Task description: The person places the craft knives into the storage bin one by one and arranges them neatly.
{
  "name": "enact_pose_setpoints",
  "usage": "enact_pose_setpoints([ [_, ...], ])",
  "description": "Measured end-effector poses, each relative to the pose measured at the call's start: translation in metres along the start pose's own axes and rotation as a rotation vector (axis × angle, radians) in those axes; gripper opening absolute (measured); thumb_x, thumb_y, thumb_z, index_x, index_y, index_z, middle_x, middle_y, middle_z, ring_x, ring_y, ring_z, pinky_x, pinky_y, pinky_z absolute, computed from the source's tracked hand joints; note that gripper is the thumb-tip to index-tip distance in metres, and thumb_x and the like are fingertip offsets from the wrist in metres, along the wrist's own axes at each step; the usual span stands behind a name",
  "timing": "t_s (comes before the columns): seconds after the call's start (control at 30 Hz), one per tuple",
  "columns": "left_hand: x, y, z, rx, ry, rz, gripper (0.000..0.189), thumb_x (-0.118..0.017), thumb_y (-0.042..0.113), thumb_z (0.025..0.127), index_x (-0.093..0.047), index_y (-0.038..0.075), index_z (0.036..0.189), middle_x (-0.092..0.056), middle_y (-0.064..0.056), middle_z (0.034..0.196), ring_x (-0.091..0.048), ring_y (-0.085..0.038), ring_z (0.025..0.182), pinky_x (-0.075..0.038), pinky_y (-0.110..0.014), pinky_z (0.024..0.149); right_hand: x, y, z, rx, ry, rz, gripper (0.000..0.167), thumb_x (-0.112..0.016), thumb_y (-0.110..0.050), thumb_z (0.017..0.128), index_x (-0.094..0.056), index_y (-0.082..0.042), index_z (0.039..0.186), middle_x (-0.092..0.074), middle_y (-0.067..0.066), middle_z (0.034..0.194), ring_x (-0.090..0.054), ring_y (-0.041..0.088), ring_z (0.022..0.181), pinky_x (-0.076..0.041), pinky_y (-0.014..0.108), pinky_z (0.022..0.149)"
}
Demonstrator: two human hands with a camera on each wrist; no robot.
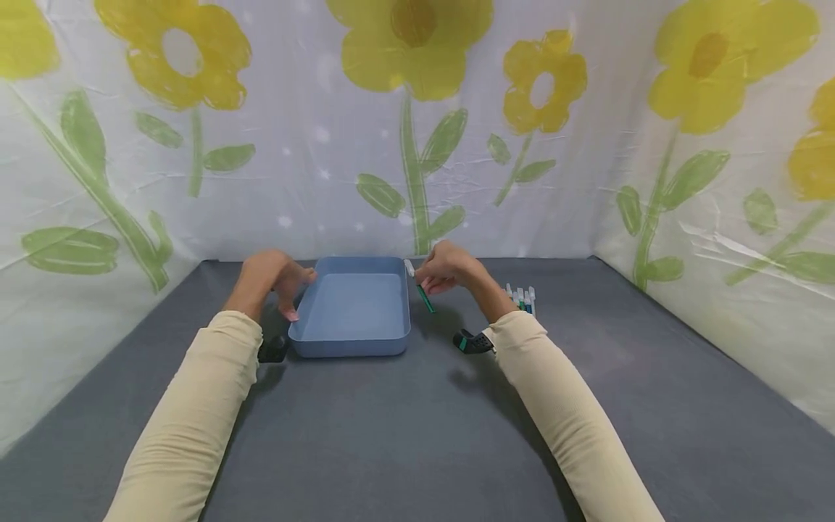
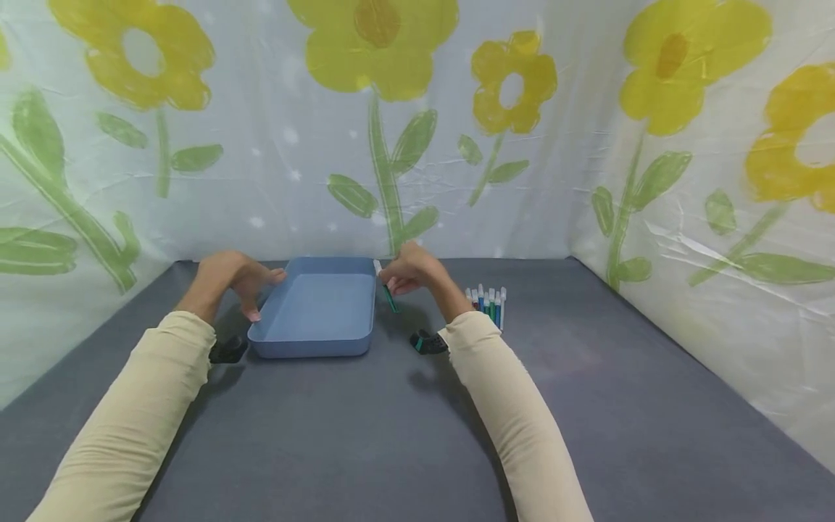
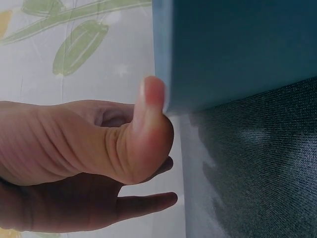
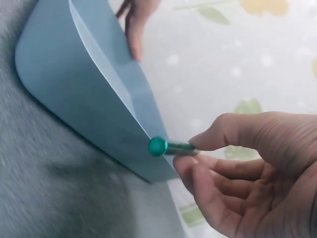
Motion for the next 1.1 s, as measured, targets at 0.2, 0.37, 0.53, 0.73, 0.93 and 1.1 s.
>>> enact_pose_setpoints([
  [0.2,0.0,0.002,0.002,-0.019,-0.015,0.037,0.122,-0.085,0.048,0.083,-0.007,0.01,0.169,0.003,-0.024,0.175,-0.012,-0.053,0.16,-0.036,-0.064,0.116,-0.015,-0.011,0.001,0.024,-0.017,0.029,0.024,-0.074,-0.015,0.095,-0.078,-0.001,0.114,-0.072,0.001,0.072,-0.071,0.012,0.068,-0.063,0.041,0.092],
  [0.37,0.001,0.003,0.003,-0.019,-0.02,0.046,0.122,-0.085,0.047,0.084,-0.007,0.01,0.17,0.005,-0.024,0.175,-0.009,-0.053,0.16,-0.035,-0.064,0.117,-0.029,-0.022,0.001,0.052,-0.039,0.02,0.025,-0.074,-0.014,0.095,-0.077,0.0,0.115,-0.072,0.001,0.072,-0.07,0.012,0.066,-0.06,0.046,0.099],
  [0.53,0.0,0.003,0.004,-0.014,-0.021,0.037,0.124,-0.087,0.046,0.082,-0.006,0.01,0.17,0.004,-0.025,0.175,-0.011,-0.053,0.16,-0.037,-0.064,0.115,-0.052,-0.04,0.004,0.079,-0.09,0.034,0.021,-0.072,-0.012,0.096,-0.077,0.003,0.11,-0.071,0.004,0.072,-0.069,0.014,0.067,-0.06,0.047,0.099],
  [0.73,0.001,0.004,0.005,-0.018,-0.035,0.069,0.122,-0.085,0.049,0.084,-0.006,0.009,0.17,0.002,-0.024,0.176,-0.015,-0.05,0.16,-0.037,-0.063,0.116,-0.079,-0.056,0.012,0.065,-0.132,0.068,0.013,-0.072,-0.013,0.096,-0.076,-0.003,0.088,-0.07,0.004,0.07,-0.068,0.014,0.064,-0.062,0.043,0.096],
  [0.93,0.002,0.005,0.003,0.0,-0.037,0.074,0.122,-0.083,0.054,0.084,-0.007,0.012,0.17,-0.001,-0.024,0.176,-0.019,-0.049,0.159,-0.039,-0.064,0.115,-0.102,-0.07,0.015,0.025,-0.145,0.12,0.013,-0.073,-0.01,0.093,-0.073,0.002,0.094,-0.07,0.007,0.071,-0.067,0.015,0.06,-0.064,0.036,0.08],
  [1.1,0.002,0.003,0.001,0.021,-0.029,0.066,0.122,-0.083,0.056,0.083,-0.008,0.015,0.17,-0.004,-0.024,0.175,-0.021,-0.049,0.159,-0.041,-0.064,0.113,-0.121,-0.078,0.019,0.014,-0.143,0.18,0.019,-0.073,-0.006,0.092,-0.07,0.009,0.104,-0.07,0.01,0.072,-0.067,0.018,0.06,-0.057,0.03,0.059],
])
Point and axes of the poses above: each hand's wrist, its own z-axis towards the middle knuckle, its own x-axis out of the back of the hand, y = z × x, the point moved 4 cm from there along z, towards the middle knuckle
